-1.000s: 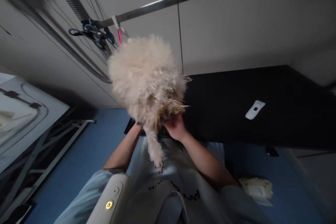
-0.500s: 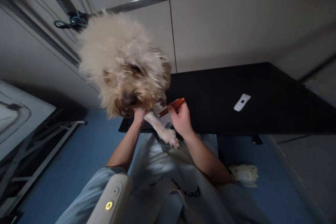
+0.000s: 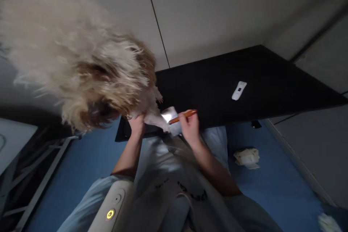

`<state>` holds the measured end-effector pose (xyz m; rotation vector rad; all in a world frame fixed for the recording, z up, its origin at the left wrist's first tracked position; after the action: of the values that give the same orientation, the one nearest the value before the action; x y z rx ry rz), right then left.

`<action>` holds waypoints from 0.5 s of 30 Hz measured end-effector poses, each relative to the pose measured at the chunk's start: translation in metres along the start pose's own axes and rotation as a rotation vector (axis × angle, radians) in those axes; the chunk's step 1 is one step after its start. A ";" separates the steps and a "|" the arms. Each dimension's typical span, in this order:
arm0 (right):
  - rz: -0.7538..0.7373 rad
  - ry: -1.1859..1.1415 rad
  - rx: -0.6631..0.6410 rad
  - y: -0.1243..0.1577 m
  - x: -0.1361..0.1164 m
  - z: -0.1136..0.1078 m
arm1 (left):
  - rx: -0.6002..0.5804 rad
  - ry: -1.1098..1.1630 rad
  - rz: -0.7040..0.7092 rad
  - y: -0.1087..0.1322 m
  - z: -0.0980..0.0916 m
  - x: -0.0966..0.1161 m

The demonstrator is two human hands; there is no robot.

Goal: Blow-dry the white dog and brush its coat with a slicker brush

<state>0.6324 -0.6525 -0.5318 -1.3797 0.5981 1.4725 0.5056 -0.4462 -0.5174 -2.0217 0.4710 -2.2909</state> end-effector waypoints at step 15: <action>-0.207 0.013 -0.204 0.015 -0.019 -0.002 | -0.068 0.300 -0.363 0.017 0.026 0.016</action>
<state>0.6175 -0.6658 -0.5185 -1.5600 0.3079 1.3863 0.5259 -0.4717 -0.5035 -1.9316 0.2069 -2.8504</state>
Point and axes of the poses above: each hand's wrist, its own y-axis away from the middle knuckle, its own z-axis out of the palm, x = y × z, the point moved 5 cm from there along -y, towards the middle knuckle, and after that the axes turned 4 degrees about -z, right-handed, at the moved point
